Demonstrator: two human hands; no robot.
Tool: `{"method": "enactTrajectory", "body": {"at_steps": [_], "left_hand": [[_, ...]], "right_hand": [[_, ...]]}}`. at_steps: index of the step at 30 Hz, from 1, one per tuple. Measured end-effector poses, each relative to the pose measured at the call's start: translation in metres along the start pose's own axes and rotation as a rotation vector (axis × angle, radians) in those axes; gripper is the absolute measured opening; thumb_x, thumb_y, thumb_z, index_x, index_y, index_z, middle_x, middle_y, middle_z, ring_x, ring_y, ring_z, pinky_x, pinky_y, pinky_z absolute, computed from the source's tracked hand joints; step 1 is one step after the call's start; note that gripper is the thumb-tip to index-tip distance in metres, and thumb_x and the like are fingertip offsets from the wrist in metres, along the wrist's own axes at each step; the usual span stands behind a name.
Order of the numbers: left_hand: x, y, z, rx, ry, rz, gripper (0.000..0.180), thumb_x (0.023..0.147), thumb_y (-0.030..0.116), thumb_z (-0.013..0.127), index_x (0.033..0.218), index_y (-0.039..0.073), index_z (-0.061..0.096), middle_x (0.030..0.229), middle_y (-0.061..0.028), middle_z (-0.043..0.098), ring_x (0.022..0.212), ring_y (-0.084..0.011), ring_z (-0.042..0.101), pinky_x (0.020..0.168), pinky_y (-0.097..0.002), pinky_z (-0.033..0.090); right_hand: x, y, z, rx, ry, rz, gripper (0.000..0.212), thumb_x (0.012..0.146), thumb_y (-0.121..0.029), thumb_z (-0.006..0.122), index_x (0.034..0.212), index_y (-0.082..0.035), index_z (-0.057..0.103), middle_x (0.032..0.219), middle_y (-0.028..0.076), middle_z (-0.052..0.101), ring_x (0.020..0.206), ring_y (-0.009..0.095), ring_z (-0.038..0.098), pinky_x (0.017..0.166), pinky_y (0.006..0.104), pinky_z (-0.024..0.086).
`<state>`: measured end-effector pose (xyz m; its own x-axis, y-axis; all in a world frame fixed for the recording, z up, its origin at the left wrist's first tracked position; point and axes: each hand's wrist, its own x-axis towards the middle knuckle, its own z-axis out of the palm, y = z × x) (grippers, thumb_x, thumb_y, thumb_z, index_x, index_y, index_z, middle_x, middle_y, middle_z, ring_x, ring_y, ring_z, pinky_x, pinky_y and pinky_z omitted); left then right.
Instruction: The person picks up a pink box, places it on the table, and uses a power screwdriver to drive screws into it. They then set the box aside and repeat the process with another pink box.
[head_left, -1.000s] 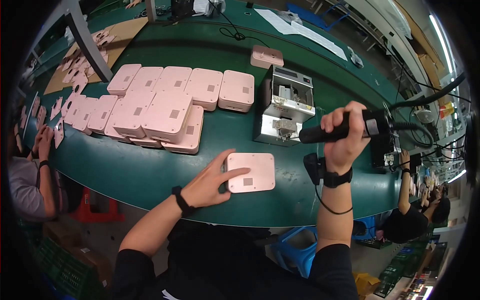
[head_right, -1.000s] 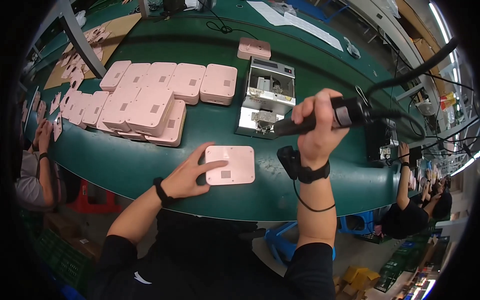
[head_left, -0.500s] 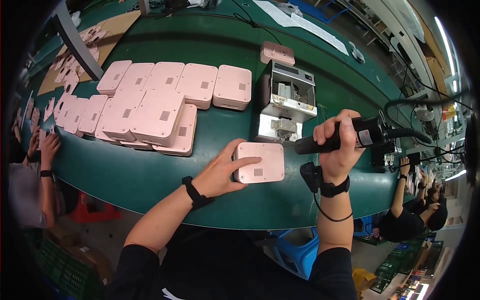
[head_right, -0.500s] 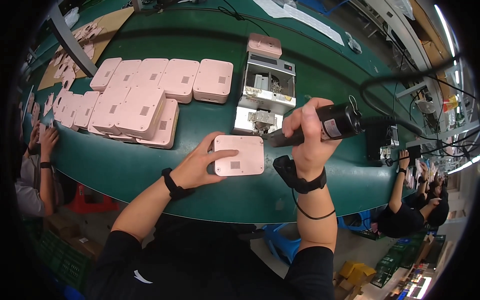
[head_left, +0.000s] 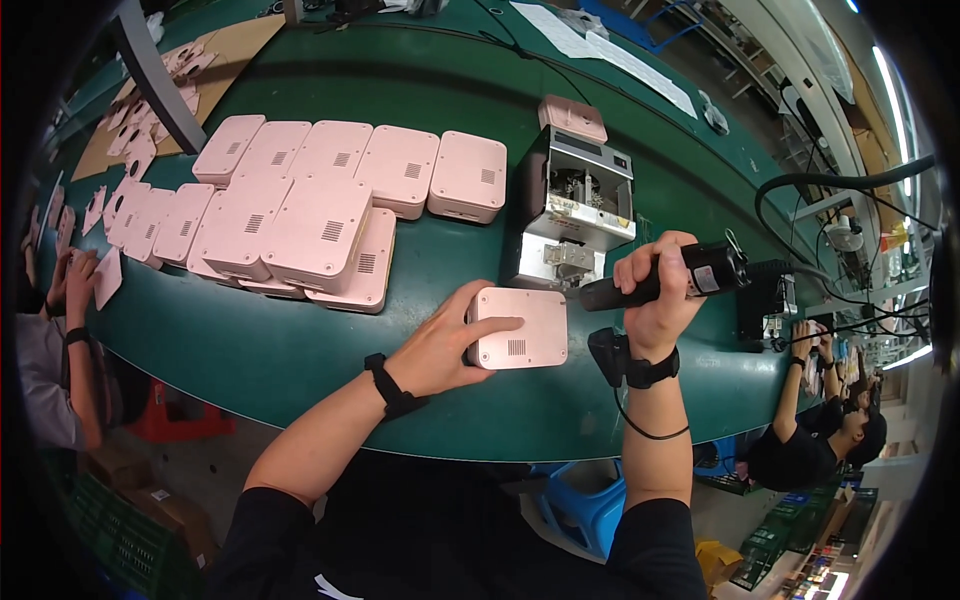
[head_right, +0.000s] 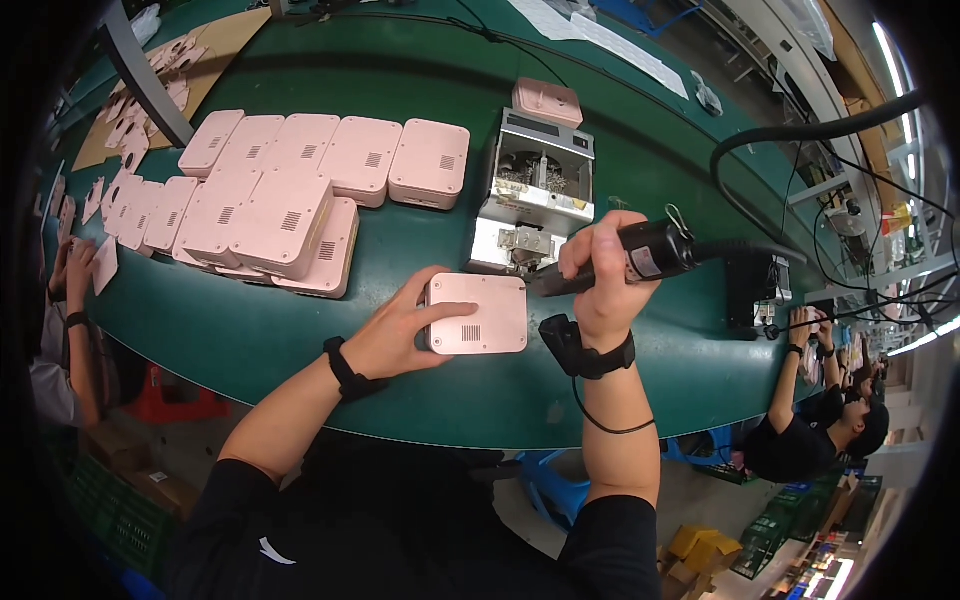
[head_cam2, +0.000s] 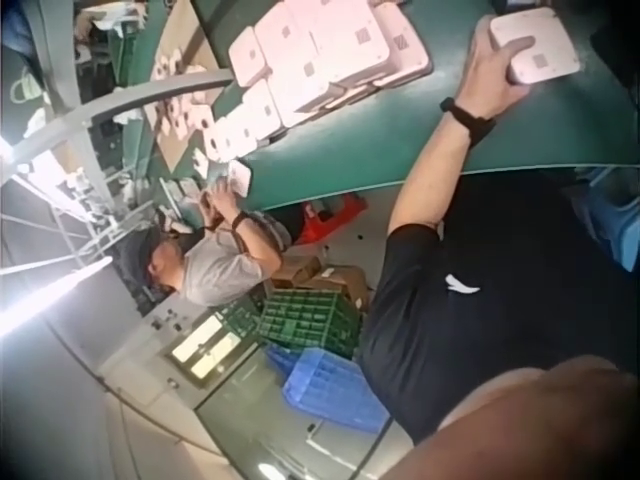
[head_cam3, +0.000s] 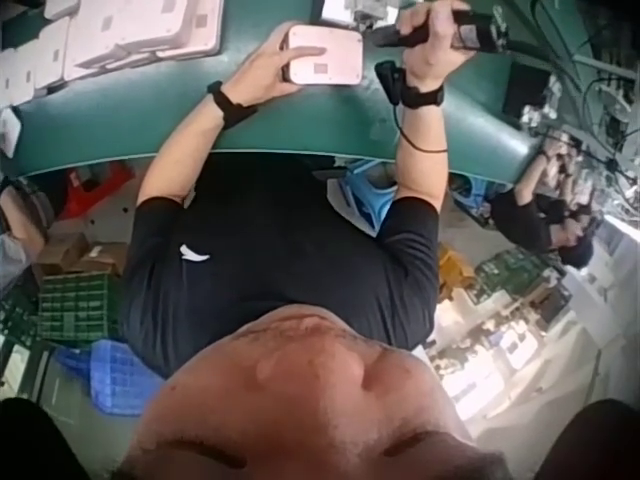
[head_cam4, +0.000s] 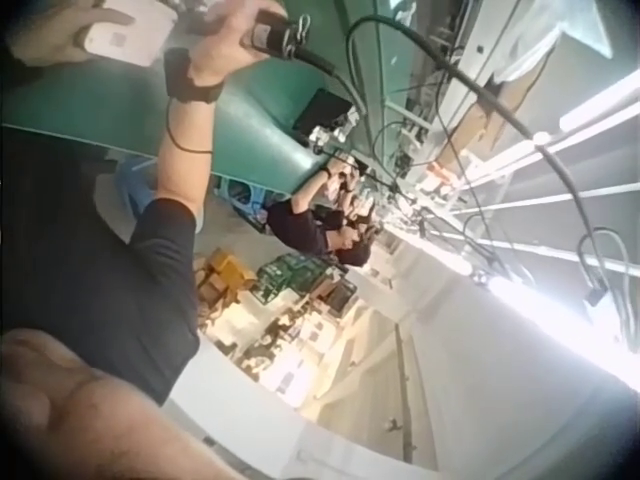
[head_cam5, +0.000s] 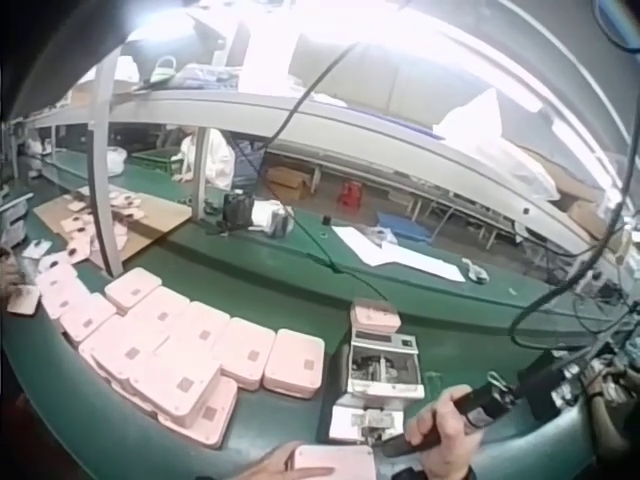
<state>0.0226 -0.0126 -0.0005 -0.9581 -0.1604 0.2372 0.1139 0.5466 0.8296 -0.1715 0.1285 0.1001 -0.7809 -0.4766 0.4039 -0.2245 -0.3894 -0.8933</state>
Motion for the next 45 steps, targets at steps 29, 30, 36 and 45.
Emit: {"method": "enactTrajectory", "body": {"at_steps": [29,30,36,45], "left_hand": [[0.004,-0.007,0.0,0.007,-0.006,0.017,0.069,0.067,0.01,0.081,0.13,0.026,0.06,0.143,-0.0176,0.035,0.131,-0.0385,0.044,0.107,-0.0434,0.044],[0.004,-0.007,-0.001,-0.004,-0.015,0.012,0.069,0.067,0.01,0.081,0.13,0.026,0.059,0.143,-0.0184,0.035,0.132,-0.0388,0.043,0.108,-0.0436,0.042],[0.005,-0.009,0.001,0.003,-0.002,0.024,0.07,0.066,0.009,0.081,0.13,0.025,0.059,0.143,-0.0183,0.035,0.132,-0.0392,0.042,0.108,-0.0438,0.043],[0.003,-0.008,0.002,-0.009,-0.005,0.033,0.07,0.065,0.009,0.082,0.13,0.024,0.06,0.144,-0.0183,0.035,0.132,-0.0395,0.043,0.108,-0.0439,0.043]], "right_hand": [[0.004,-0.019,0.042,0.03,-0.107,-0.009,0.019,0.096,-0.023,0.052,0.098,-0.005,0.049,0.063,0.006,0.047,0.052,0.016,0.047,0.055,0.0339,0.043],[0.003,-0.017,0.043,0.027,-0.1,-0.001,0.018,0.096,-0.023,0.053,0.098,-0.005,0.049,0.063,0.006,0.047,0.052,0.016,0.047,0.054,0.034,0.043],[0.001,0.0,0.039,0.051,-0.079,0.051,0.018,0.095,-0.022,0.054,0.097,-0.005,0.049,0.063,0.006,0.047,0.052,0.017,0.046,0.053,0.0344,0.043],[-0.001,0.003,0.043,0.047,-0.115,0.065,0.017,0.094,-0.021,0.055,0.097,-0.005,0.049,0.063,0.006,0.047,0.052,0.017,0.045,0.053,0.0344,0.042]]}}
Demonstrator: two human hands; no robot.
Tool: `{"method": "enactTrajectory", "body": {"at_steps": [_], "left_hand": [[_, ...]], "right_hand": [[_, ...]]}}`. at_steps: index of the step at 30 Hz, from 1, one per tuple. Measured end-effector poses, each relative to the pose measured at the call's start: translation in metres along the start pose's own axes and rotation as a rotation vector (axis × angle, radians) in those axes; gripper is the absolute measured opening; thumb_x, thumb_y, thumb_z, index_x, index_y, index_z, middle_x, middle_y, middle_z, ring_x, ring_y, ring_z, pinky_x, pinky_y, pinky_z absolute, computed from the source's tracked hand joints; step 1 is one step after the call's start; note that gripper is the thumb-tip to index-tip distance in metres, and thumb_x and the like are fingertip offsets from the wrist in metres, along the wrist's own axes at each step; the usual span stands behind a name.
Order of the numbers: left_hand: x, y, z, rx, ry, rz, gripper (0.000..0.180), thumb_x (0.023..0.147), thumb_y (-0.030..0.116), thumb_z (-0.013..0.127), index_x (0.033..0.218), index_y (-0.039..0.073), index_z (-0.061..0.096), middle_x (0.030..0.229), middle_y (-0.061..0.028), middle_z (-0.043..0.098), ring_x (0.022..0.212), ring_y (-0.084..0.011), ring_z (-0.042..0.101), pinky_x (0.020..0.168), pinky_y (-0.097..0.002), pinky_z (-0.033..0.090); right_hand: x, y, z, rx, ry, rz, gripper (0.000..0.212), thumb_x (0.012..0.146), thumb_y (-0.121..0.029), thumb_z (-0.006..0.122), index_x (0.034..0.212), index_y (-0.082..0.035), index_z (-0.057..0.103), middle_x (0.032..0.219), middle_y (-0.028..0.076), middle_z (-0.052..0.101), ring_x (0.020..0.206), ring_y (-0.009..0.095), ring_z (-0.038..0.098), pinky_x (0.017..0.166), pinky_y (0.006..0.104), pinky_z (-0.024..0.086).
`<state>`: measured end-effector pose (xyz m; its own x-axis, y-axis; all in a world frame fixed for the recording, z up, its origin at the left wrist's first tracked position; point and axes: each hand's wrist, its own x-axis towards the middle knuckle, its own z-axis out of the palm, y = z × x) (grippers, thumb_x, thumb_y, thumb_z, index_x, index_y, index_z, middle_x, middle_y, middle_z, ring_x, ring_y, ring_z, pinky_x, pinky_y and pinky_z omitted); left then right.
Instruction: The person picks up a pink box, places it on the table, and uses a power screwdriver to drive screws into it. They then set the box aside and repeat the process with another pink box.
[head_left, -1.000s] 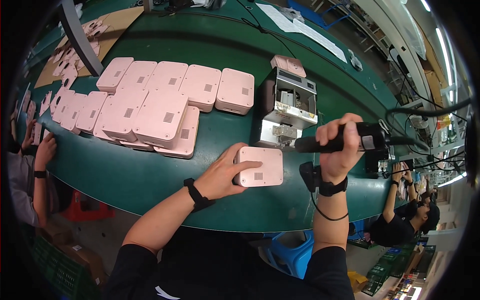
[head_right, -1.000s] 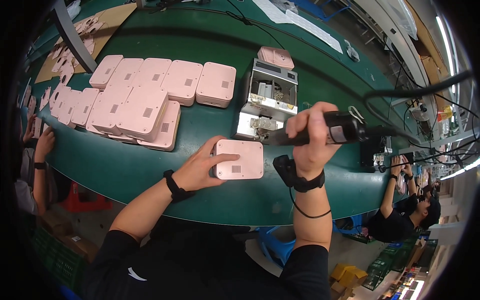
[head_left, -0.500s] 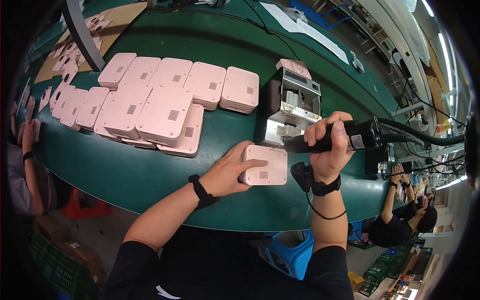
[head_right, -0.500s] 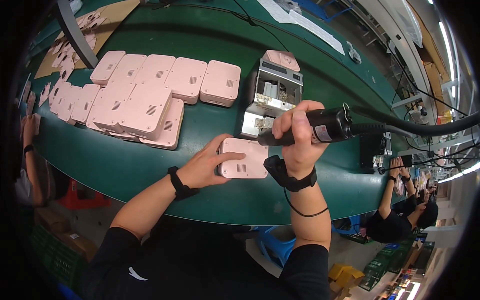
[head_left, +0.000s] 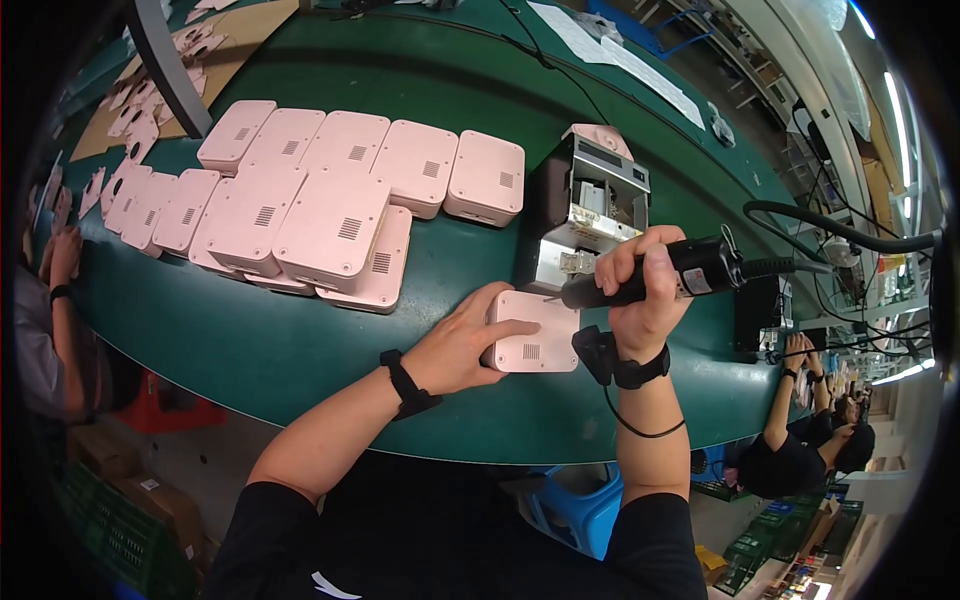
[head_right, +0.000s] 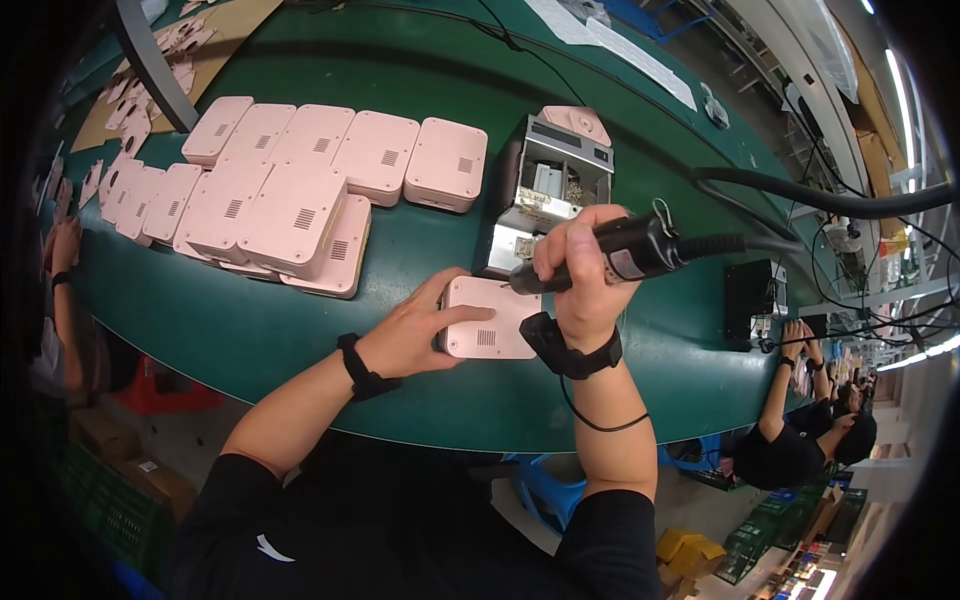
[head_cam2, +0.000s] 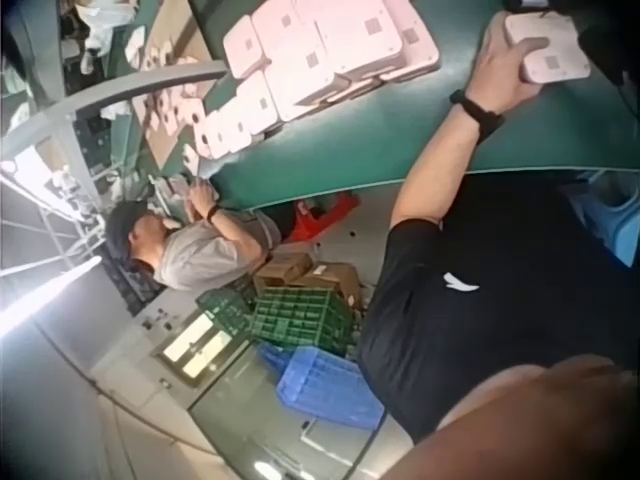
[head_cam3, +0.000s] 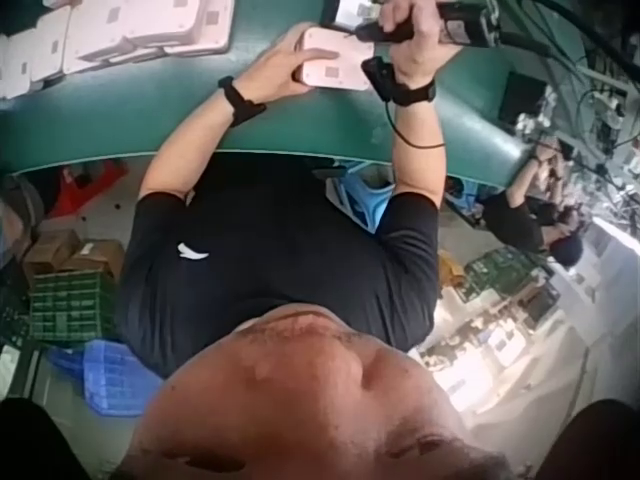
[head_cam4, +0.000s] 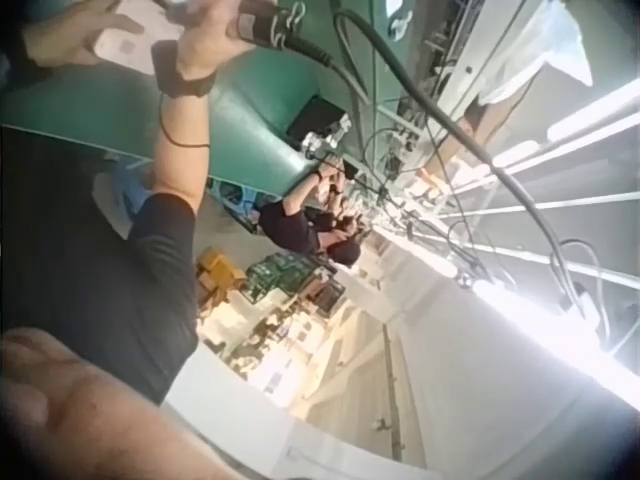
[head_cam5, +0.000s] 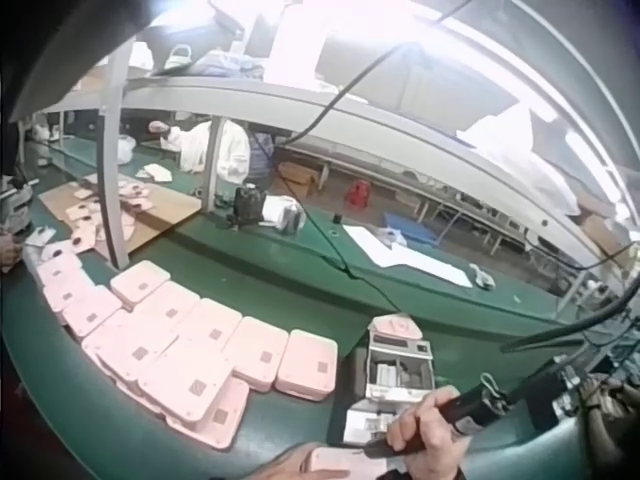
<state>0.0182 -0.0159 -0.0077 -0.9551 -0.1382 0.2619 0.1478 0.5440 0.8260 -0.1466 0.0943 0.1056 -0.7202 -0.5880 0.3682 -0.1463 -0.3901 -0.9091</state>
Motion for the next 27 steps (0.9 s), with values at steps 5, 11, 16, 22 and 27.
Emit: {"method": "enactTrajectory", "body": {"at_steps": [5,11,16,22,27], "left_hand": [[0.001,0.0,-0.001,-0.012,-0.005,-0.007,0.069,0.066,0.008,0.081,0.13,0.024,0.06,0.143,-0.0187,0.035,0.132,-0.04,0.042,0.108,-0.0437,0.042],[-0.009,0.029,-0.017,0.129,-0.04,-0.055,0.078,0.067,0.019,0.085,0.138,0.021,0.052,0.15,-0.0195,0.029,0.134,-0.0408,0.041,0.108,-0.044,0.042],[0.002,0.117,-0.114,0.051,-0.257,-0.011,0.082,0.075,0.03,0.085,0.142,0.006,0.046,0.136,-0.0218,0.052,0.125,-0.0363,0.055,0.101,-0.0406,0.048],[0.151,0.092,-0.186,-0.331,-0.096,-0.286,0.054,0.094,0.036,0.067,0.125,-0.006,0.058,0.113,-0.0118,0.067,0.104,-0.0191,0.065,0.092,-0.0331,0.053],[0.273,-0.035,-0.177,-0.18,0.058,-0.765,0.08,0.086,0.056,0.07,0.124,-0.012,0.055,0.123,-0.0171,0.063,0.109,-0.0234,0.064,0.088,-0.037,0.055]], "right_hand": [[-0.001,-0.003,-0.001,-0.026,-0.015,-0.012,0.016,0.094,-0.022,0.054,0.096,-0.007,0.049,0.064,0.006,0.048,0.052,0.017,0.045,0.052,0.0341,0.042],[-0.004,-0.06,-0.028,0.083,0.028,-0.105,0.022,0.098,-0.03,0.05,0.098,-0.008,0.048,0.066,0.003,0.047,0.052,0.015,0.044,0.053,0.0326,0.041],[-0.026,-0.078,-0.077,0.038,0.177,-0.014,0.026,0.099,-0.034,0.049,0.099,-0.008,0.048,0.066,0.002,0.046,0.052,0.013,0.044,0.053,0.031,0.041],[-0.037,-0.062,-0.118,-0.013,0.362,0.12,0.024,0.098,-0.031,0.053,0.096,-0.008,0.048,0.065,0.003,0.047,0.051,0.015,0.045,0.053,0.0313,0.043],[-0.05,-0.058,-0.13,0.067,0.369,0.148,0.02,0.095,-0.024,0.059,0.095,-0.008,0.048,0.064,0.005,0.047,0.051,0.016,0.048,0.052,0.0332,0.045]]}}
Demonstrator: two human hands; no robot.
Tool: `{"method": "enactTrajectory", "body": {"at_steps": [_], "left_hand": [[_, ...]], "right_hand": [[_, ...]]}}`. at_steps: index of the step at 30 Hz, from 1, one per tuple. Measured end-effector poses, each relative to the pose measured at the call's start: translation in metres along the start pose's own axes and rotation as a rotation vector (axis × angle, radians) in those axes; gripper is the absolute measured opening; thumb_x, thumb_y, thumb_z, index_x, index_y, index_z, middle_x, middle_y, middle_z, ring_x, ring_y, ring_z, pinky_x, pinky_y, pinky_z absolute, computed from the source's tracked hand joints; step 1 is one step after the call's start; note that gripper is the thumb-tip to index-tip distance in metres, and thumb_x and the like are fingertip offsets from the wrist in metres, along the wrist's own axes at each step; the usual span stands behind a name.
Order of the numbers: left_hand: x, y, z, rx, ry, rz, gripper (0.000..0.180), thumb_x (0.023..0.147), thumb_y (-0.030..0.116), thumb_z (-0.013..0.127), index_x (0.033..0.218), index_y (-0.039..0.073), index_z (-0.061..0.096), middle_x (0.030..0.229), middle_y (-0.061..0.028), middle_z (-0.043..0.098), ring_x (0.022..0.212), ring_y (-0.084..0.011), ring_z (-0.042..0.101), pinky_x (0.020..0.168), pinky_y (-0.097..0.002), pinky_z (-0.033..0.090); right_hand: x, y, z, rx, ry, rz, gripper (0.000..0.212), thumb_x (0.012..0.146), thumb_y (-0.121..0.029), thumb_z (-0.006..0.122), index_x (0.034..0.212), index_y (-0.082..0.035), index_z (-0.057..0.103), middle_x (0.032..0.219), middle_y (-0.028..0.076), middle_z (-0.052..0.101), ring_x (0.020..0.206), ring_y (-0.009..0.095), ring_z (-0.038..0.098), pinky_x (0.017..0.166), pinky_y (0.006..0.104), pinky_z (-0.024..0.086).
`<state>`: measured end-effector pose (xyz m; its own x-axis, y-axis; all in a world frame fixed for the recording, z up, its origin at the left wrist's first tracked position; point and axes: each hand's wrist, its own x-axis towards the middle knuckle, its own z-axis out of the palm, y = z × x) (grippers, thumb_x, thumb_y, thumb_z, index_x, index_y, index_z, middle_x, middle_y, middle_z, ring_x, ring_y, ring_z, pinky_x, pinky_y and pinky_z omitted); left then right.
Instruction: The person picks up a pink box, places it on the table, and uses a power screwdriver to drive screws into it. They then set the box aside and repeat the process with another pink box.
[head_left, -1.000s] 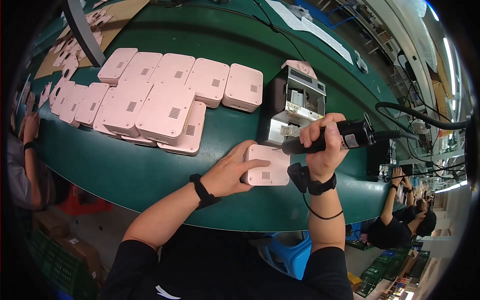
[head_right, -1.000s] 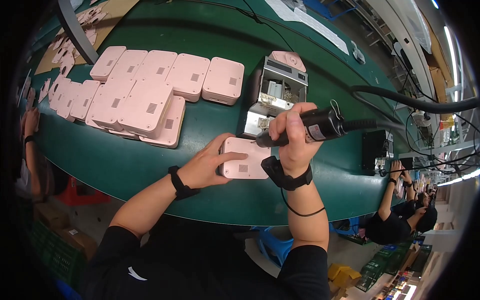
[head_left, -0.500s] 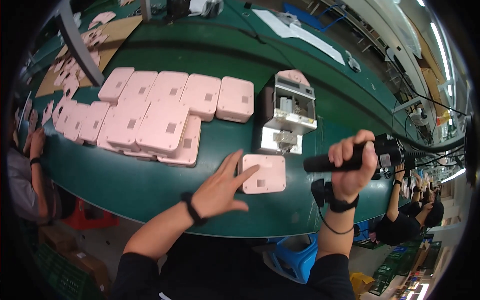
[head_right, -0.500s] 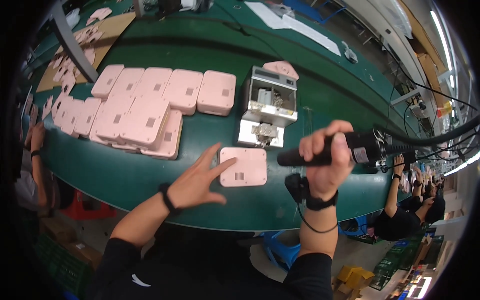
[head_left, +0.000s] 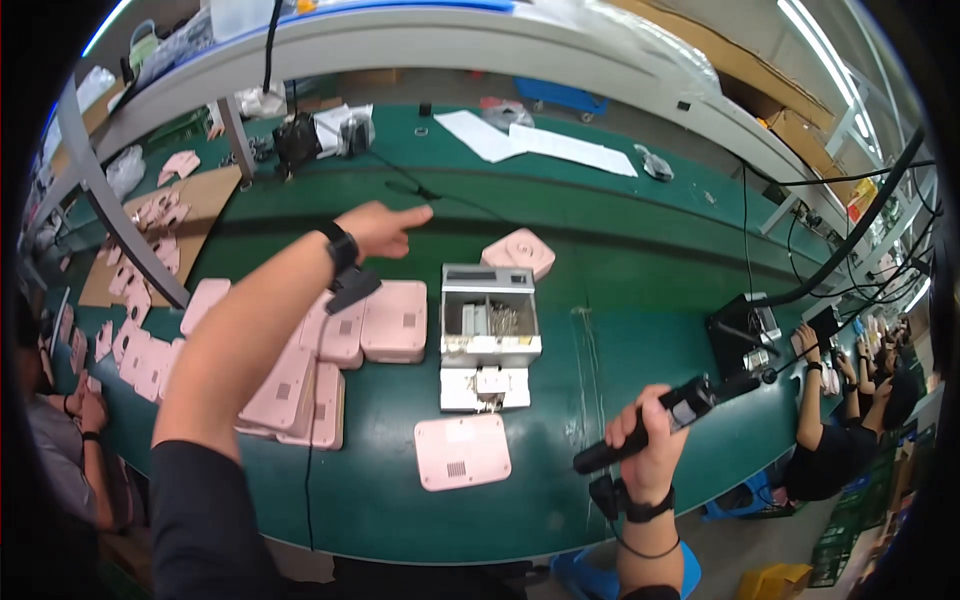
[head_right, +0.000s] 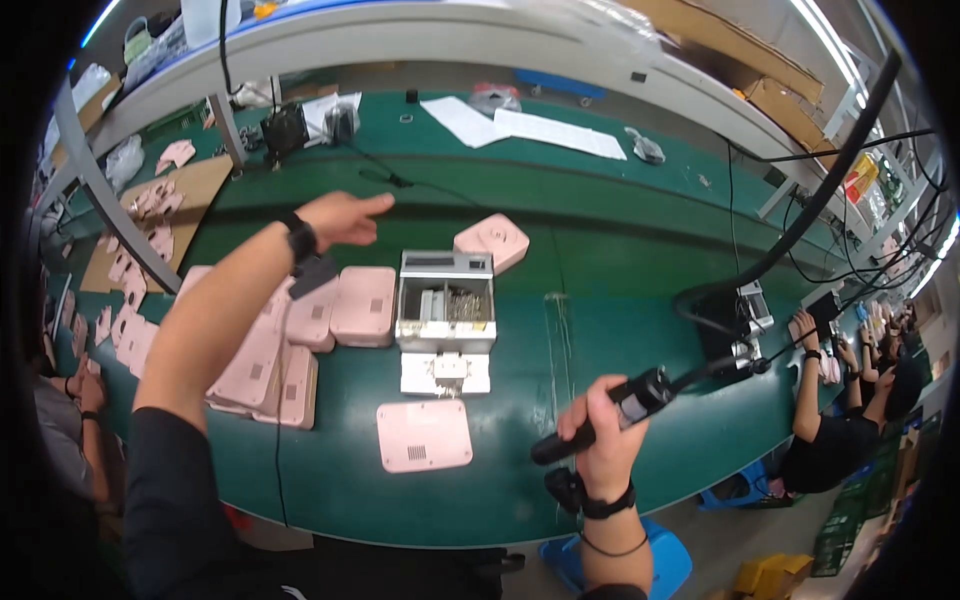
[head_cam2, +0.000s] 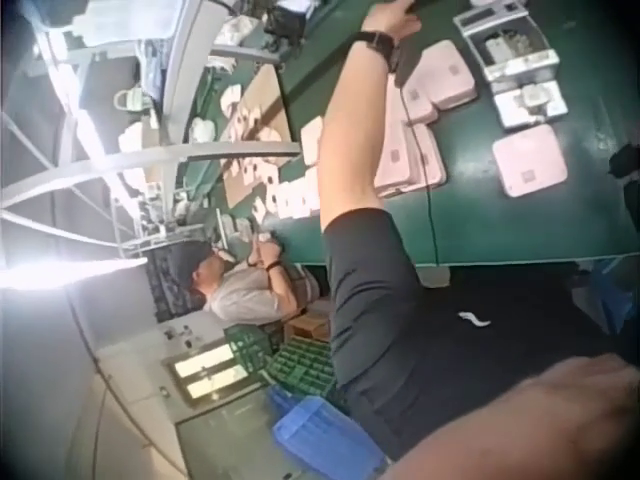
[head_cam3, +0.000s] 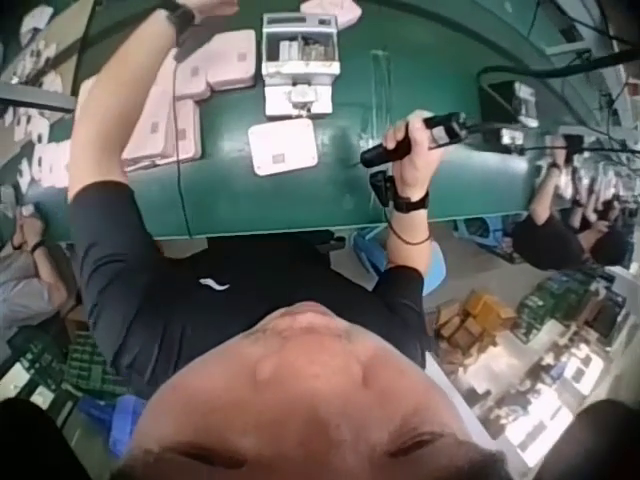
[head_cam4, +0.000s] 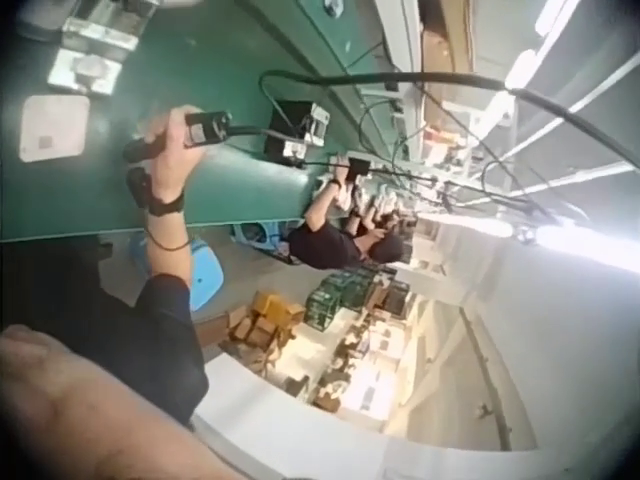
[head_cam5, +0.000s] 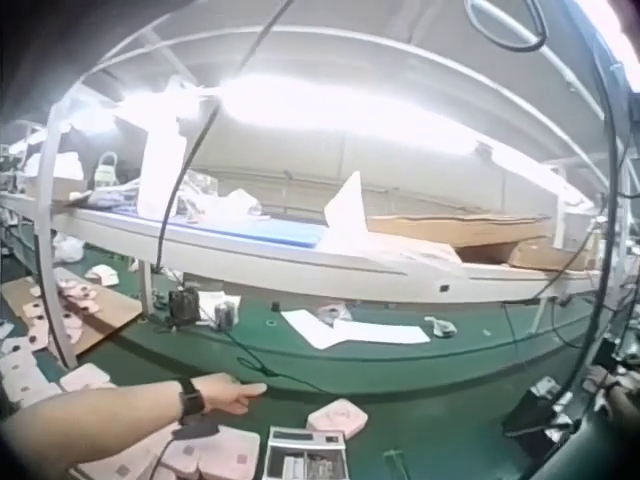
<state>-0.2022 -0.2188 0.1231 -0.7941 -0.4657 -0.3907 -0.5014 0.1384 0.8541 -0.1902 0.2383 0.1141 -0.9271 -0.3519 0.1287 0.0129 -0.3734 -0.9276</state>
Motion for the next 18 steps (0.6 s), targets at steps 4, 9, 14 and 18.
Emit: {"method": "enactTrajectory", "body": {"at_steps": [4,9,14,18], "left_hand": [[0.058,-0.016,0.047,-0.289,0.192,0.084,0.072,0.09,0.05,0.067,0.138,-0.001,0.047,0.138,-0.0142,0.051,0.117,-0.0288,0.06,0.092,-0.0429,0.054],[0.079,-0.009,0.04,-0.784,0.104,0.329,0.046,0.099,0.032,0.059,0.137,0.008,0.049,0.143,-0.0136,0.047,0.122,-0.0346,0.055,0.102,-0.0419,0.05],[0.049,0.041,0.016,-1.049,-0.211,0.723,0.024,0.104,0.022,0.048,0.125,0.013,0.055,0.128,-0.0093,0.057,0.12,-0.0349,0.055,0.108,-0.0459,0.043],[-0.023,0.072,-0.008,-1.17,-0.253,0.915,0.022,0.105,0.023,0.044,0.117,0.011,0.058,0.125,-0.0109,0.059,0.121,-0.0333,0.055,0.109,-0.0449,0.042]], "right_hand": [[-0.007,-0.006,-0.025,-0.055,0.073,0.015,0.019,0.093,-0.019,0.063,0.096,-0.007,0.048,0.063,0.006,0.048,0.05,0.017,0.048,0.05,0.0345,0.046],[0.001,-0.002,-0.05,-0.114,0.147,0.019,0.02,0.091,-0.016,0.064,0.096,-0.005,0.048,0.063,0.007,0.05,0.05,0.018,0.049,0.05,0.034,0.046],[0.013,0.012,-0.041,-0.173,0.137,0.033,0.019,0.089,-0.013,0.064,0.096,-0.003,0.05,0.063,0.008,0.053,0.05,0.019,0.052,0.05,0.0329,0.046],[0.016,0.024,-0.035,-0.197,0.108,0.088,0.017,0.088,-0.012,0.065,0.094,-0.002,0.053,0.063,0.008,0.054,0.051,0.019,0.054,0.051,0.0323,0.046]]}}
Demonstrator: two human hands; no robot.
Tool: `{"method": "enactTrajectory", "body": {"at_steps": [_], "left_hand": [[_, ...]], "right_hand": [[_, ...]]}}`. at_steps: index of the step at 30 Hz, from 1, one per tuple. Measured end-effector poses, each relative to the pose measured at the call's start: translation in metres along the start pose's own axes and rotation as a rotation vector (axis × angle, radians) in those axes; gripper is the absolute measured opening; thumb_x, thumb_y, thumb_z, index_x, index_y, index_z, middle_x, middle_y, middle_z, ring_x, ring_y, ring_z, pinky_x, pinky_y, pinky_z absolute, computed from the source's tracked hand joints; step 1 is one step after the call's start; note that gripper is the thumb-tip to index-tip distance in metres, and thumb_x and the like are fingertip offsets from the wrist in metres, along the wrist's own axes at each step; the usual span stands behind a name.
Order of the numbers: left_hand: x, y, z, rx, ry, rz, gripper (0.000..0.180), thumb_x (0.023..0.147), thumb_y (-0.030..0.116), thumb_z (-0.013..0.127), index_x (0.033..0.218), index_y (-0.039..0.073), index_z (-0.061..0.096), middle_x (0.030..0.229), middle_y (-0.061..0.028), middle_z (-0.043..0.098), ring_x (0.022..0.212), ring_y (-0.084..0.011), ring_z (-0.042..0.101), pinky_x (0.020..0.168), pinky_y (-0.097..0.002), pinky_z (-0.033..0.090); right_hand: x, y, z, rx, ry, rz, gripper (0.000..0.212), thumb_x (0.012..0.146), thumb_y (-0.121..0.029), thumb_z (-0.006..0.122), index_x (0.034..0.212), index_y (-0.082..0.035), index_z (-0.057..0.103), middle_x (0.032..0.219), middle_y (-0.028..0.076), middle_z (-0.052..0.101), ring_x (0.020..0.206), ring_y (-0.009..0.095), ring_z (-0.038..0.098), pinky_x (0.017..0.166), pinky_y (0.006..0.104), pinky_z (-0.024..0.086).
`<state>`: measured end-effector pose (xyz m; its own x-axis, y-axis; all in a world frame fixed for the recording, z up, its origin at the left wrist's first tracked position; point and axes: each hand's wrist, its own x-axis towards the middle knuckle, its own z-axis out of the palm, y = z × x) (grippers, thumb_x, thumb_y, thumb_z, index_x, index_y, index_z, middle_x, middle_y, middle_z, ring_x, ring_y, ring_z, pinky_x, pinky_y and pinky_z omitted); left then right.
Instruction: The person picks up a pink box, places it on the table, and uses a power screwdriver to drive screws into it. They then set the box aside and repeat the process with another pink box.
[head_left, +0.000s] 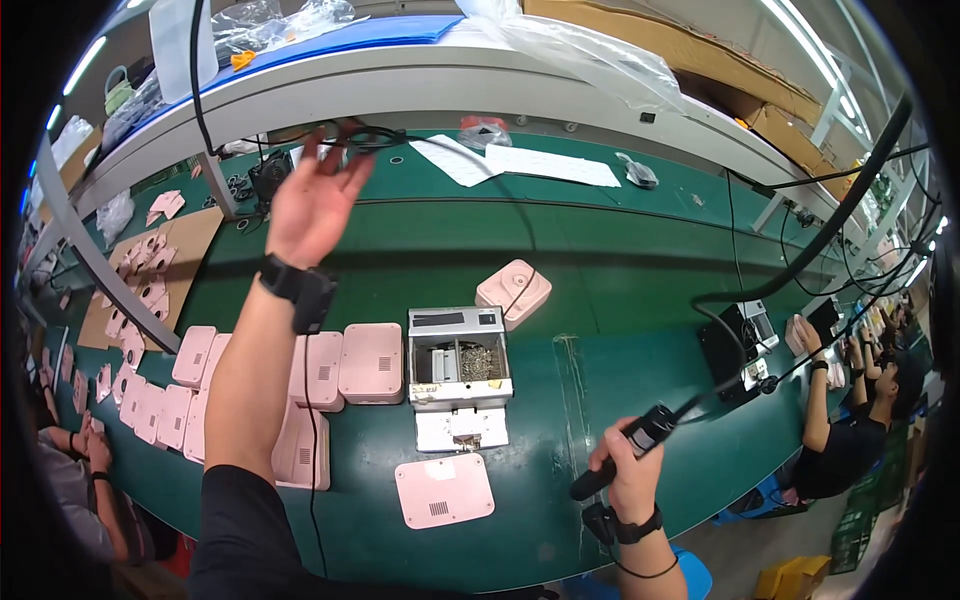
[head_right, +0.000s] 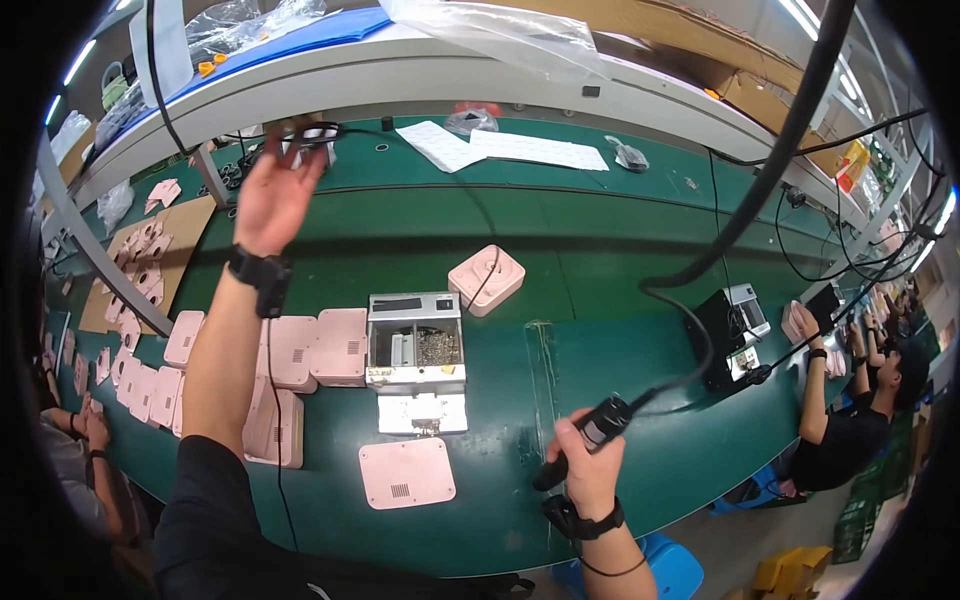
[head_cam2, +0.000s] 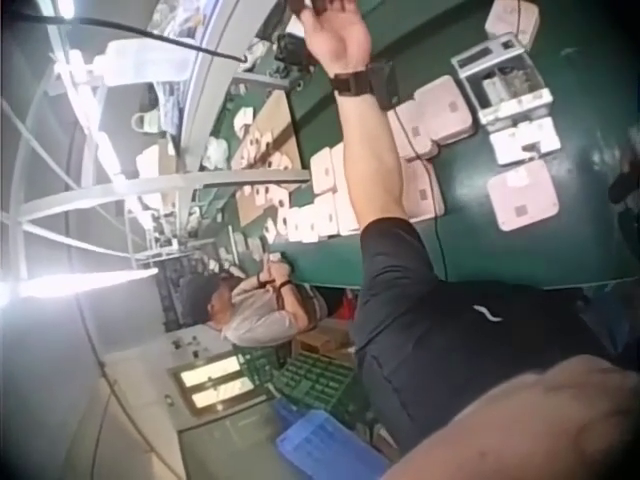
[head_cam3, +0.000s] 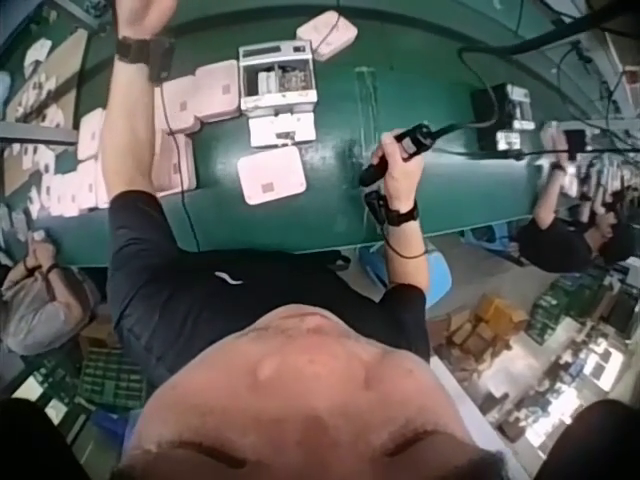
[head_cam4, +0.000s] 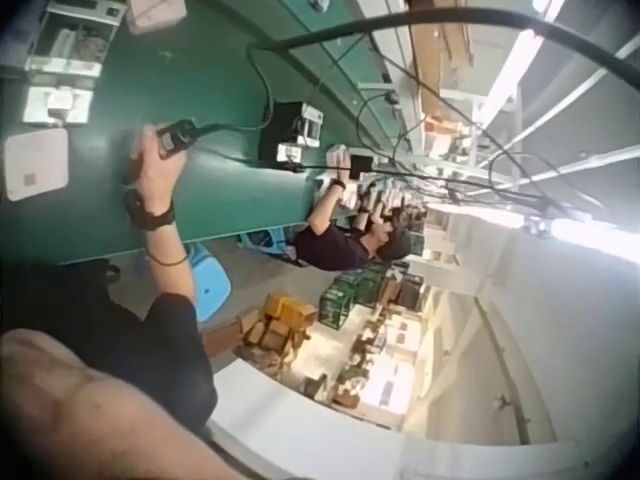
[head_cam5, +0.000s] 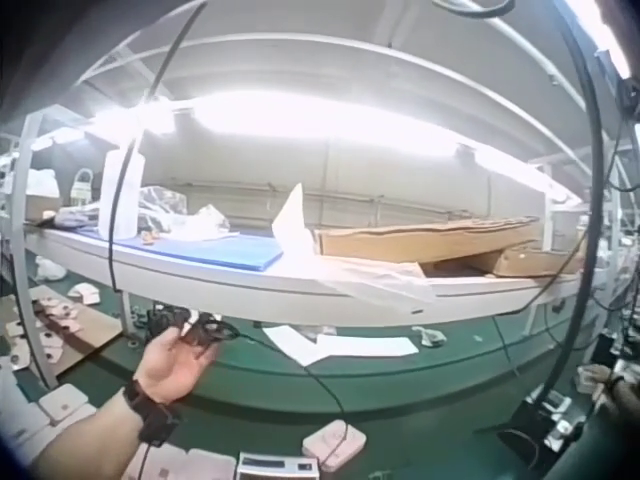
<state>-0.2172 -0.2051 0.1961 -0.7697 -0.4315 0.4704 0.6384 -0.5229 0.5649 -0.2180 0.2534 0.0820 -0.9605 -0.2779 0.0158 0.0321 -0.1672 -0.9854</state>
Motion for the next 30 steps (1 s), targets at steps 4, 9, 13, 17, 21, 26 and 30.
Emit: {"method": "enactTrajectory", "body": {"at_steps": [4,9,13,17,21,26,30], "left_hand": [[-0.047,0.067,0.003,-0.085,-0.05,-0.002,0.026,0.106,0.025,0.042,0.114,0.007,0.059,0.122,-0.0124,0.06,0.115,-0.0286,0.057,0.103,-0.0414,0.046],[-0.134,0.134,0.013,-0.247,0.056,-0.139,0.034,0.104,0.034,0.046,0.114,0.004,0.059,0.108,-0.0088,0.063,0.094,-0.0209,0.06,0.085,-0.0337,0.05],[-0.199,0.141,0.021,-0.038,0.043,-0.318,0.045,0.102,0.043,0.05,0.12,0.002,0.056,0.103,-0.0045,0.061,0.078,-0.0119,0.054,0.072,-0.0276,0.046],[-0.249,0.11,0.017,0.264,0.481,-0.368,0.049,0.101,0.049,0.049,0.125,0.007,0.054,0.109,-0.0087,0.062,0.092,-0.0187,0.06,0.085,-0.0352,0.049],[-0.278,0.058,0.037,0.308,0.52,-0.493,0.053,0.101,0.044,0.05,0.142,0.012,0.039,0.121,-0.0138,0.06,0.112,-0.028,0.06,0.1,-0.0442,0.046],[-0.284,-0.017,0.04,0.396,0.464,-0.417,0.056,0.101,0.035,0.054,0.147,0.012,0.032,0.124,-0.0141,0.058,0.111,-0.028,0.062,0.1,-0.0422,0.046],[-0.304,-0.034,0.03,0.44,0.354,-0.556,0.055,0.099,0.031,0.059,0.145,0.011,0.038,0.122,-0.0129,0.06,0.108,-0.0267,0.063,0.098,-0.0392,0.048]], "right_hand": [[0.004,0.005,0.008,-0.043,-0.047,0.046,0.016,0.088,-0.012,0.065,0.092,-0.002,0.054,0.062,0.007,0.055,0.051,0.018,0.054,0.051,0.0317,0.046],[-0.012,0.003,0.014,0.0,-0.066,0.034,0.017,0.089,-0.015,0.066,0.09,-0.003,0.054,0.063,0.005,0.054,0.051,0.017,0.054,0.051,0.0305,0.046],[-0.025,0.007,0.022,0.028,-0.08,0.026,0.018,0.09,-0.016,0.067,0.089,-0.003,0.055,0.064,0.005,0.054,0.052,0.017,0.054,0.051,0.0299,0.046],[-0.042,0.008,0.03,0.033,-0.123,-0.004,0.018,0.089,-0.016,0.067,0.089,-0.003,0.055,0.064,0.005,0.054,0.052,0.016,0.054,0.051,0.0296,0.046],[-0.06,0.014,0.041,0.052,-0.136,-0.021,0.017,0.089,-0.015,0.067,0.09,-0.003,0.055,0.063,0.005,0.054,0.052,0.016,0.054,0.051,0.0295,0.046],[-0.083,0.008,0.044,0.043,-0.124,-0.04,0.017,0.089,-0.015,0.067,0.088,-0.003,0.055,0.063,0.005,0.054,0.052,0.016,0.054,0.051,0.0296,0.046],[-0.099,0.011,0.03,-0.029,-0.126,-0.088,0.014,0.091,-0.013,0.064,0.092,-0.004,0.054,0.064,0.005,0.054,0.052,0.017,0.054,0.052,0.0297,0.046]]}}
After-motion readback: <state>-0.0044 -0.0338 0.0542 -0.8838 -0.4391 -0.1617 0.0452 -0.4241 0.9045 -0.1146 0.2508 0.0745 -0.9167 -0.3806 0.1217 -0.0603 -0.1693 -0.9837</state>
